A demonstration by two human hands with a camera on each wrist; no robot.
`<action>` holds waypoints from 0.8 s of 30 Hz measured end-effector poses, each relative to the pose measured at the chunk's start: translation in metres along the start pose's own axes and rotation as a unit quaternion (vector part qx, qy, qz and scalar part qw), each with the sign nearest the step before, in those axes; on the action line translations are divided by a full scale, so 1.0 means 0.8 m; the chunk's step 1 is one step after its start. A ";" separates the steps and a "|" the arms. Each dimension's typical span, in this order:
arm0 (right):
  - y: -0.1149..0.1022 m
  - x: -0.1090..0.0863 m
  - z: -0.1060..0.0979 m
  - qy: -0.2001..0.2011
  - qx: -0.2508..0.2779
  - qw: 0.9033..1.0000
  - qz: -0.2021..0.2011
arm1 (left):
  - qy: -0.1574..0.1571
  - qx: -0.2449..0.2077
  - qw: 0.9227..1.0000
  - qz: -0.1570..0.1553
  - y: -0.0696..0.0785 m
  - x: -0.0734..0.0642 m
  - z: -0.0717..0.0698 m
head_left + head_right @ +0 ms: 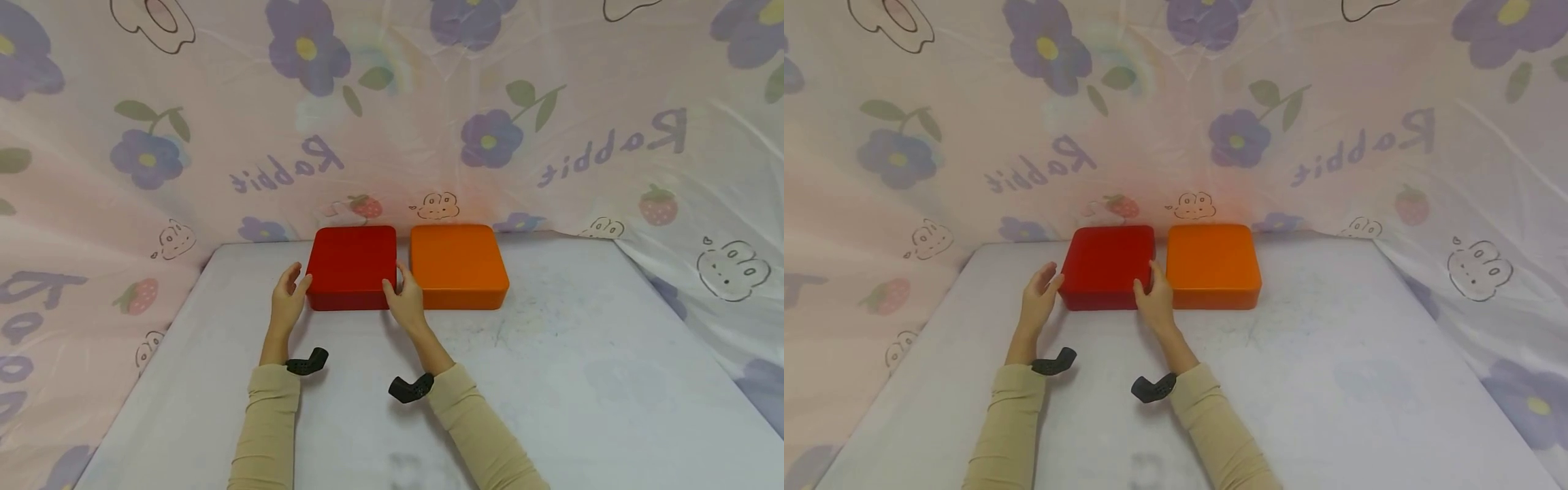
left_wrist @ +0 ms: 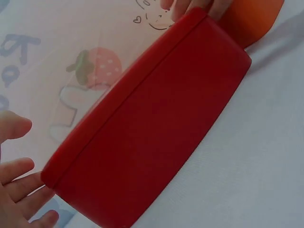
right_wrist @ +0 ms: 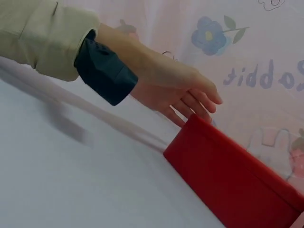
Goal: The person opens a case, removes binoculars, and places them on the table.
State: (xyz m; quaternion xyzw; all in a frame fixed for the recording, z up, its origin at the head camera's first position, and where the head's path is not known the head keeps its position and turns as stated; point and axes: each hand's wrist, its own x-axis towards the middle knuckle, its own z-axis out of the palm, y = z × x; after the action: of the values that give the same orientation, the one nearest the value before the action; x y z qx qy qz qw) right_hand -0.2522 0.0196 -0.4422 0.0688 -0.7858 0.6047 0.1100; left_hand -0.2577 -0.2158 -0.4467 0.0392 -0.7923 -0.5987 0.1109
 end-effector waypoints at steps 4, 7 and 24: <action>0.003 0.000 0.001 -0.030 -0.002 0.999 0.044 | -0.003 -0.019 1.000 -0.015 -0.004 0.002 0.002; 0.007 0.001 0.002 -0.044 0.009 0.996 0.071 | -0.008 -0.022 0.999 -0.024 -0.006 0.002 0.003; 0.013 -0.004 0.020 -0.039 0.041 0.994 0.092 | -0.019 0.037 0.997 -0.063 -0.011 0.003 0.008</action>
State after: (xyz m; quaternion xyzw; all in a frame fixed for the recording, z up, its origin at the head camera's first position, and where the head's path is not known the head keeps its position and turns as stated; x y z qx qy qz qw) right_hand -0.2530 0.0064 -0.4568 0.0239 -0.7670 0.6409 0.0204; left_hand -0.2620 -0.2130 -0.4563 0.0817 -0.8116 -0.5757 0.0559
